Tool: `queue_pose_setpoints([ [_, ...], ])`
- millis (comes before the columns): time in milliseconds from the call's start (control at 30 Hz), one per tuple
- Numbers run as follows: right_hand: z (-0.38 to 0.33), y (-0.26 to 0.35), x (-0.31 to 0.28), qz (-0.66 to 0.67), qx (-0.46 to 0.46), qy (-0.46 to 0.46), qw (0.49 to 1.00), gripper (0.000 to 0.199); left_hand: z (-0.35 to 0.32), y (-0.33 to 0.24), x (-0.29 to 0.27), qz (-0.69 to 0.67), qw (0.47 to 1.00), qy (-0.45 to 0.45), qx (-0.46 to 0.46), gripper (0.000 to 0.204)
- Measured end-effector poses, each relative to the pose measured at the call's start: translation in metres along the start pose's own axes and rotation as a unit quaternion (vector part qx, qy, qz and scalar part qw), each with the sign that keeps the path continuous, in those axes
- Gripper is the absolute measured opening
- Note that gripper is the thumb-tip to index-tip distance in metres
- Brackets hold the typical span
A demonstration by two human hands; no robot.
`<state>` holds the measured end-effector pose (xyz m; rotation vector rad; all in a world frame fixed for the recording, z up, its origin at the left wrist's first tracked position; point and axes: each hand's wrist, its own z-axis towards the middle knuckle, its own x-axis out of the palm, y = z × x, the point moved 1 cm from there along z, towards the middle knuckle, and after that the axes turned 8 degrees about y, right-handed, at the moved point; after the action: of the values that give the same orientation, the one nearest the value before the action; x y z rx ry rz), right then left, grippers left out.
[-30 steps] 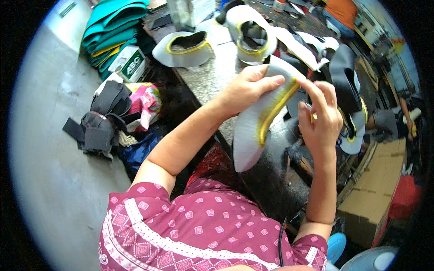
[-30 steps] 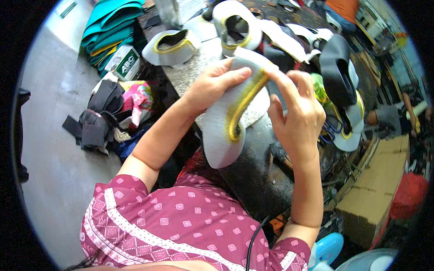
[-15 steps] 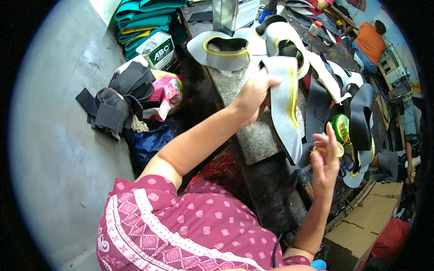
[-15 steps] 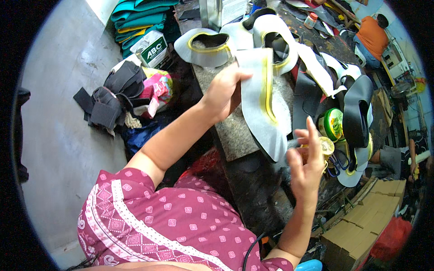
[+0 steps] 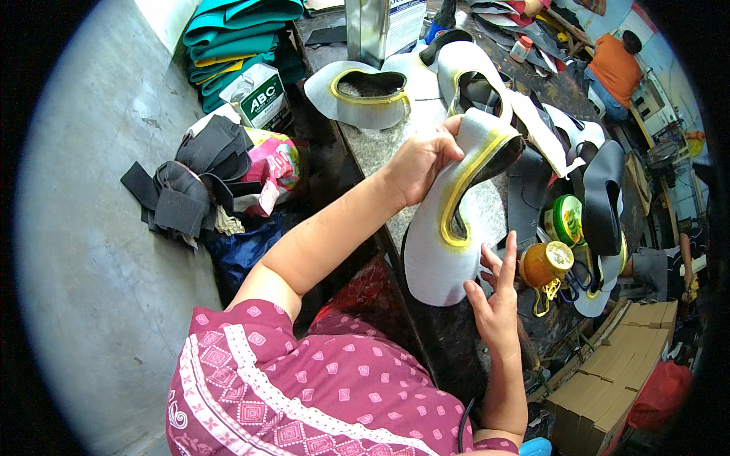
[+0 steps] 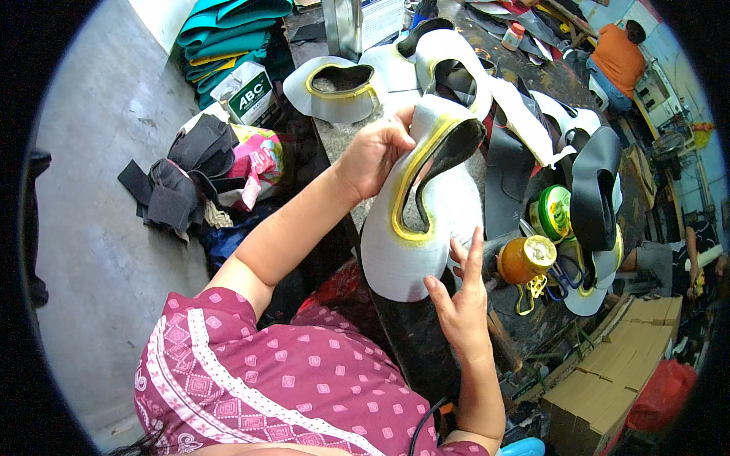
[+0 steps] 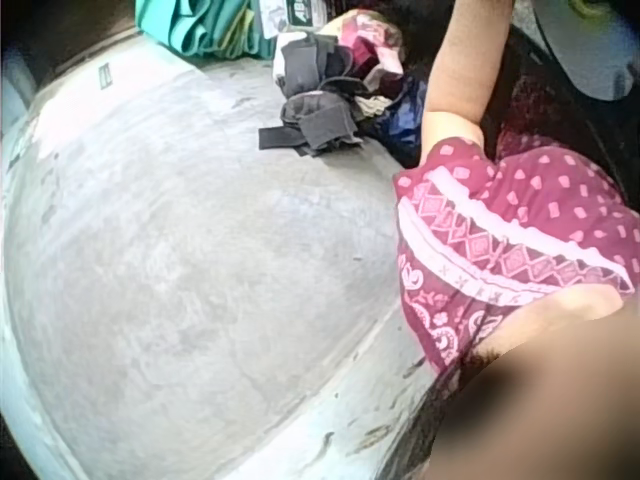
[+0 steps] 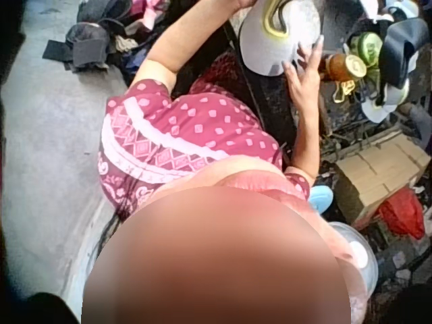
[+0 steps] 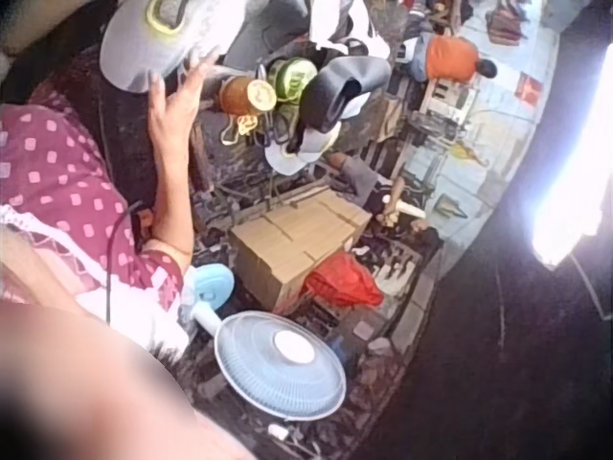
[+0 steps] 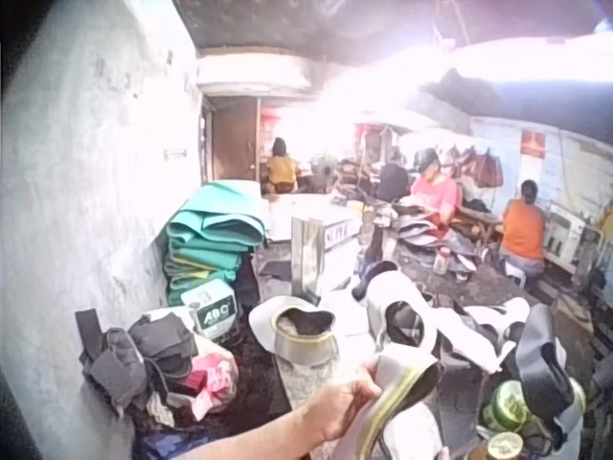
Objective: The person sews a yellow elastic band onto the edge of a white shoe upper using a needle and thread. They repeatedly pull the thread through the material, adjust the shoe part, and continue stitching along the perimeter.
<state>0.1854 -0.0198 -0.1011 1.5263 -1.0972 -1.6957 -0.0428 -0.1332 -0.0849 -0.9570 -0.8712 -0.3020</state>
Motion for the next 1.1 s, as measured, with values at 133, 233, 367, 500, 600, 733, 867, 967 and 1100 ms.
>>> queue_pose_setpoints([
  [133, 0.008, 0.004, 0.004, -0.072, -0.003, 0.012, 0.997, 0.098, 0.007, -0.005, -0.013, 0.112, 0.994, -0.013, 0.002, 0.05],
  [233, 0.013, 0.006, 0.005, -0.105, -0.007, 0.019, 0.994, 0.098, 0.007, -0.008, -0.028, 0.297, 0.952, -0.052, -0.059, 0.042],
  [367, 0.016, 0.005, 0.009, -0.118, -0.021, 0.01, 0.993, 0.098, 0.008, -0.005, -0.031, 0.131, 0.987, -0.068, -0.062, 0.044],
  [500, 0.013, 0.0, 0.009, -0.091, -0.018, -0.002, 0.996, 0.101, 0.018, 0.006, -0.011, 0.062, 0.997, 0.025, -0.026, 0.054],
  [600, 0.011, -0.003, 0.007, -0.049, -0.017, -0.016, 0.999, 0.103, 0.022, 0.009, 0.006, 0.071, 0.996, 0.045, -0.026, 0.054],
  [733, 0.016, -0.008, 0.005, 0.023, 0.001, -0.05, 0.998, 0.103, 0.028, 0.002, 0.02, 0.021, 0.996, 0.082, -0.017, 0.062],
  [867, 0.034, -0.007, 0.002, 0.087, -0.038, -0.052, 0.994, 0.101, 0.025, -0.009, 0.017, -0.001, 0.992, 0.124, 0.003, 0.051],
  [967, 0.046, 0.001, 0.007, 0.3, -0.02, 0.01, 0.954, 0.101, 0.01, -0.019, 0.003, 0.007, 0.993, 0.107, 0.051, 0.045],
  [1100, 0.076, 0.014, 0.022, 0.26, -0.076, -0.013, 0.963, 0.099, -0.01, -0.053, -0.028, 0.082, 0.989, 0.063, 0.102, 0.047],
])
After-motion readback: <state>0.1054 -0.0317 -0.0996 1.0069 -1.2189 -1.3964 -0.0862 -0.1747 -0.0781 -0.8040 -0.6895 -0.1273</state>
